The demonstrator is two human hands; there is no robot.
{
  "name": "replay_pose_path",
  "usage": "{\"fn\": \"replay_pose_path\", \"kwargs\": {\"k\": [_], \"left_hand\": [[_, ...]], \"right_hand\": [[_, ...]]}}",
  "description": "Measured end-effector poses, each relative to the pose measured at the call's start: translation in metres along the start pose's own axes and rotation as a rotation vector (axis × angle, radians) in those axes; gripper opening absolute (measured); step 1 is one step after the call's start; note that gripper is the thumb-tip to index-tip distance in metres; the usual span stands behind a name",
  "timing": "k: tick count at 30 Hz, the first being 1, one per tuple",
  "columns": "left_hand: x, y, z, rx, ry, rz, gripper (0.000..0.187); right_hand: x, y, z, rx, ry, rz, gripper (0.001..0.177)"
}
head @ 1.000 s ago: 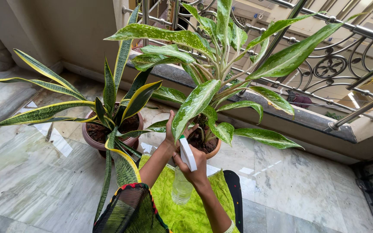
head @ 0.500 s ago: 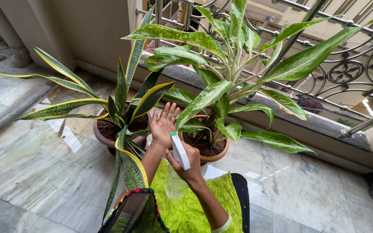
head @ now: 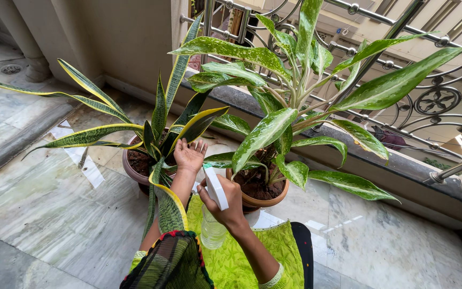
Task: The person sprays water on the leaves of a potted plant using a spray bottle. They hold the leaves with one hand and spray with the other, moving around the plant to cover different leaves.
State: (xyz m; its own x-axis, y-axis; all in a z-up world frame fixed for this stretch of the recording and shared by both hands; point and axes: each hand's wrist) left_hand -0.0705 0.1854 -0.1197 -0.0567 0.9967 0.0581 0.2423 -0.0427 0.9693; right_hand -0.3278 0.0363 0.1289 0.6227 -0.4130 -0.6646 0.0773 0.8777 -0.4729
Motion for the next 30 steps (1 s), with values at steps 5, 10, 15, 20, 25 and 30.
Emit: {"fn": "replay_pose_path", "kwargs": {"k": [5,10,15,20,25,30], "left_hand": [[-0.002,0.011,0.008,-0.016,0.002,-0.041,0.074],[0.001,0.011,0.011,-0.022,-0.027,-0.128,0.063],[0.007,0.012,0.008,-0.021,-0.015,-0.185,0.049],[0.007,0.017,0.007,-0.014,-0.04,-0.171,0.047],[0.01,0.03,0.015,-0.173,-0.099,-0.104,0.049],[0.02,0.063,0.014,0.072,-0.154,-0.015,0.056]], "right_hand": [[0.005,0.009,0.001,-0.009,-0.015,-0.021,0.015],[0.012,0.016,0.005,-0.037,-0.001,-0.093,0.017],[0.02,0.023,0.004,-0.102,0.06,-0.109,0.019],[0.026,0.028,0.002,-0.105,0.089,-0.107,0.018],[0.026,0.027,0.001,-0.073,0.079,-0.07,0.017],[0.022,0.023,0.001,-0.057,0.031,-0.039,0.018]]}}
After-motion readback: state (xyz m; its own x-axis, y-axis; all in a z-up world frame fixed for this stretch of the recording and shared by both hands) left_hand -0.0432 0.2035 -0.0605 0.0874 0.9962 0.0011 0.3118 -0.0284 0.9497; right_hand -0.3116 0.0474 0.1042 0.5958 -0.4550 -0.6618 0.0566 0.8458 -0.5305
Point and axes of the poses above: each hand's wrist, its own z-axis towards the middle knuckle, its own y-axis out of the palm, x = y × z, and after that the axes turned 2 degrees about -z, right-handed
